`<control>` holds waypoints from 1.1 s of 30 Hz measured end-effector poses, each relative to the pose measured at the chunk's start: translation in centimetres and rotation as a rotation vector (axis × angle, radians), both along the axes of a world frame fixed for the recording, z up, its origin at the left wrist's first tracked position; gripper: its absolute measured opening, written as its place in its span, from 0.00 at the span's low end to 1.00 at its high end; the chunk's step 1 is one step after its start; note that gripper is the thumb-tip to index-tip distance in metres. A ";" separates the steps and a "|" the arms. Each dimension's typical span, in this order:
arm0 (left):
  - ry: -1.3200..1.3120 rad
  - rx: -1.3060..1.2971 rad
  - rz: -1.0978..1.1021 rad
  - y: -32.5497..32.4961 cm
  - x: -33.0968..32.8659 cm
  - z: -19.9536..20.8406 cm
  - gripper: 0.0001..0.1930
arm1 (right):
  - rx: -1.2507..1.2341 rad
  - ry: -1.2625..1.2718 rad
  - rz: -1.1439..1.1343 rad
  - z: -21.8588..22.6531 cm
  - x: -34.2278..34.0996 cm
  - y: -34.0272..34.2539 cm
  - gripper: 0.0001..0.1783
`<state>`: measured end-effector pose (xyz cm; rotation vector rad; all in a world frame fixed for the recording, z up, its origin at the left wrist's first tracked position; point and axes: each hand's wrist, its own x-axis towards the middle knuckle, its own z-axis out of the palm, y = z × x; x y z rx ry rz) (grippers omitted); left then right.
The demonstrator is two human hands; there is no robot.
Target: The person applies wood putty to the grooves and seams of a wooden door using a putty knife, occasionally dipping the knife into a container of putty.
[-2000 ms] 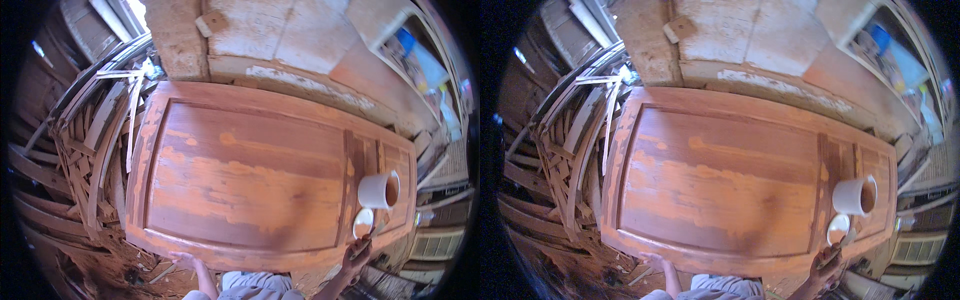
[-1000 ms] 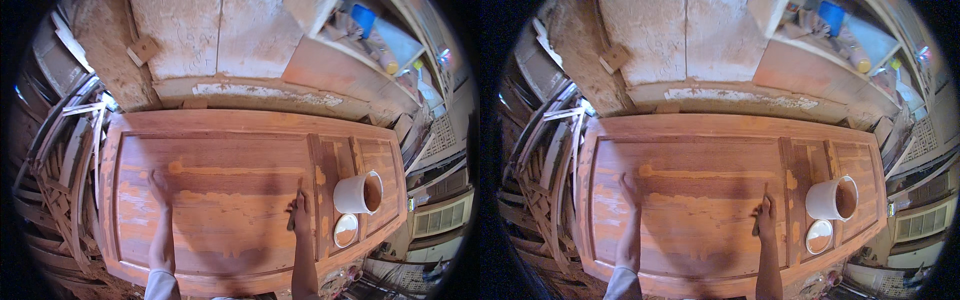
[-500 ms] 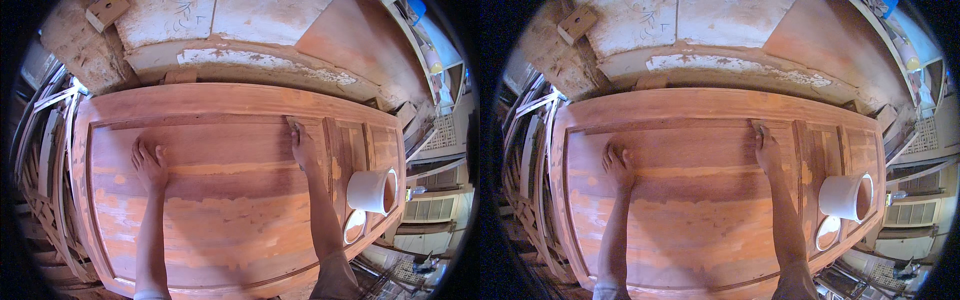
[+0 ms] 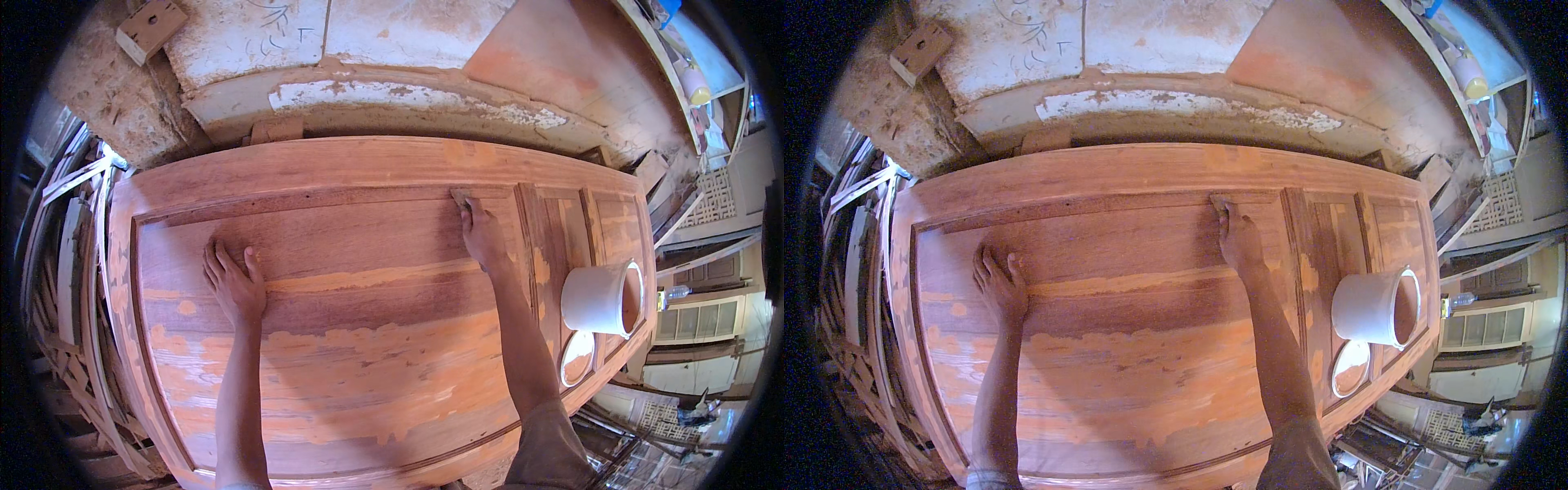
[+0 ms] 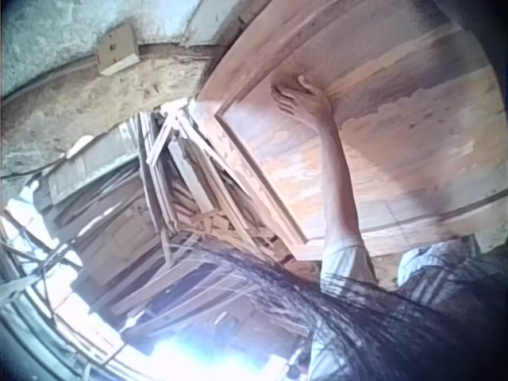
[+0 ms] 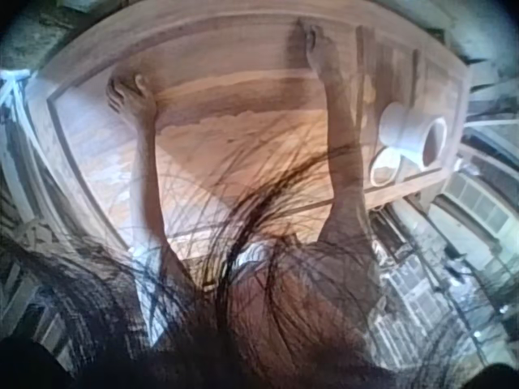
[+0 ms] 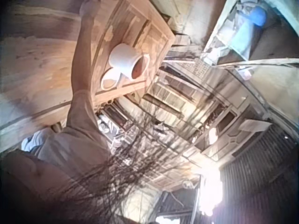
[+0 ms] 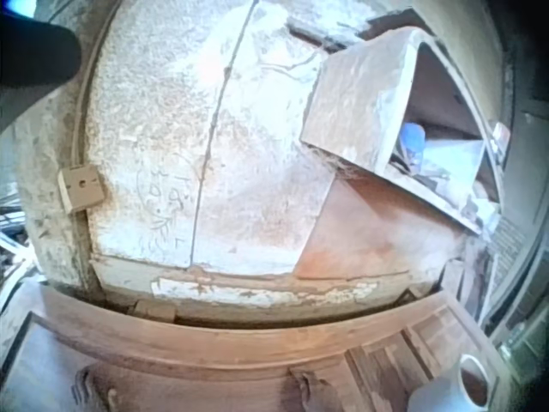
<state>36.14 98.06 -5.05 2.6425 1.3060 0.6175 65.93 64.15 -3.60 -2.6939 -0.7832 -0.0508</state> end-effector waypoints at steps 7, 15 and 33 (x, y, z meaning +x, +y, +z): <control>0.003 0.000 -0.011 -0.2 0.2 0.0 0.33 | -0.091 0.110 0.012 1.5 0.9 0.1 0.15; 0.005 0.006 -0.010 -0.3 0.2 0.6 0.33 | -0.050 0.692 -0.131 11.7 5.1 0.4 0.20; 0.025 0.026 -0.008 -0.2 0.0 0.6 0.32 | 0.021 0.785 -0.265 7.7 2.5 0.2 0.14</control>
